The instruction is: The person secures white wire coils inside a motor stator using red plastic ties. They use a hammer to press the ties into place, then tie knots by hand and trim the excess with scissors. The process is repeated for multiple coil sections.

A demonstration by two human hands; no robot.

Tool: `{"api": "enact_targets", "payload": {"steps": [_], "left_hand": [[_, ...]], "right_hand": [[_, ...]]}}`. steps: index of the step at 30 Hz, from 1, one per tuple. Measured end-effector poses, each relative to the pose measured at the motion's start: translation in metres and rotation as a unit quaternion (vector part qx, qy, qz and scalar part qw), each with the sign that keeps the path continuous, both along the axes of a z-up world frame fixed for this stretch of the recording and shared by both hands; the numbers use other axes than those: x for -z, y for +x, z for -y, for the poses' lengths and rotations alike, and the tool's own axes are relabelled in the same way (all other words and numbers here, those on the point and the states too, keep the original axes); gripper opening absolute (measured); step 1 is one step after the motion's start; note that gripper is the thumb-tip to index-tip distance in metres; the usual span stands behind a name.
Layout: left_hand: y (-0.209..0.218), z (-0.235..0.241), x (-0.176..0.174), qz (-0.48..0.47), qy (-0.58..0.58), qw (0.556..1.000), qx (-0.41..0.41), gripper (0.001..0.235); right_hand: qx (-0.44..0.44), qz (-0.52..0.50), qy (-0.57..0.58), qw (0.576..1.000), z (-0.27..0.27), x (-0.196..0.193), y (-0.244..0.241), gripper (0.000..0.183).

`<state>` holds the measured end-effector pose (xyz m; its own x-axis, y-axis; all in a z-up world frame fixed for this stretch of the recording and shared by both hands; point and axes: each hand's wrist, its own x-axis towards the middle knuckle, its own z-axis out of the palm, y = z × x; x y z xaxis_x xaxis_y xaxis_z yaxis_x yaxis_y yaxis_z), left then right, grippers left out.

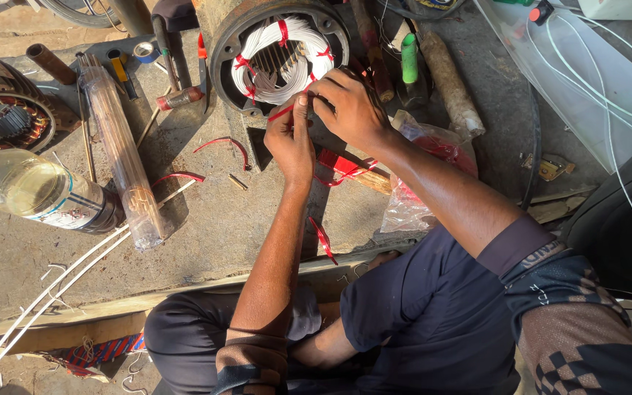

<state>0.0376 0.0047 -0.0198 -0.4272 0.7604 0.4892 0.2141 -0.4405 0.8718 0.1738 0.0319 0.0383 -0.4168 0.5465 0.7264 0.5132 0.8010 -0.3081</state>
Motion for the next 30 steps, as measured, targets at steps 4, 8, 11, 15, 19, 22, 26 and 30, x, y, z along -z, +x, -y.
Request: {"api": "enact_targets", "payload": {"steps": [4, 8, 11, 15, 19, 22, 26, 30], "left_hand": [[0.001, 0.0, -0.005, -0.026, 0.036, 0.999, 0.001, 0.032], [0.005, -0.002, -0.014, -0.023, 0.011, 0.999, -0.03, 0.029], [0.005, -0.005, -0.021, 0.008, 0.013, 0.999, -0.034, 0.03], [0.006, -0.007, -0.024, 0.009, 0.0, 1.0, -0.012, 0.027], [0.007, -0.014, -0.019, 0.048, -0.037, 0.998, 0.023, 0.026], [0.006, -0.023, -0.014, 0.077, -0.014, 0.996, 0.031, 0.025], [0.006, -0.033, -0.009, 0.093, -0.041, 0.995, 0.019, 0.022], [0.009, -0.038, -0.009, 0.174, 0.045, 0.984, 0.019, 0.025]], "right_hand": [[-0.011, -0.029, -0.014, 0.999, -0.002, -0.001, 0.001, 0.01], [-0.014, -0.04, -0.019, 0.999, -0.001, 0.002, 0.003, 0.011], [-0.022, -0.048, -0.047, 0.998, -0.003, 0.003, 0.0, 0.01], [-0.013, -0.043, -0.05, 0.998, -0.006, 0.004, -0.001, 0.01], [0.0, -0.023, -0.033, 0.999, -0.008, 0.006, 0.001, 0.011], [0.002, -0.001, -0.043, 0.999, -0.007, 0.008, 0.003, 0.016], [-0.01, -0.019, -0.019, 1.0, -0.005, 0.01, 0.002, 0.025], [-0.011, -0.047, -0.022, 0.999, -0.003, 0.012, 0.0, 0.023]]}}
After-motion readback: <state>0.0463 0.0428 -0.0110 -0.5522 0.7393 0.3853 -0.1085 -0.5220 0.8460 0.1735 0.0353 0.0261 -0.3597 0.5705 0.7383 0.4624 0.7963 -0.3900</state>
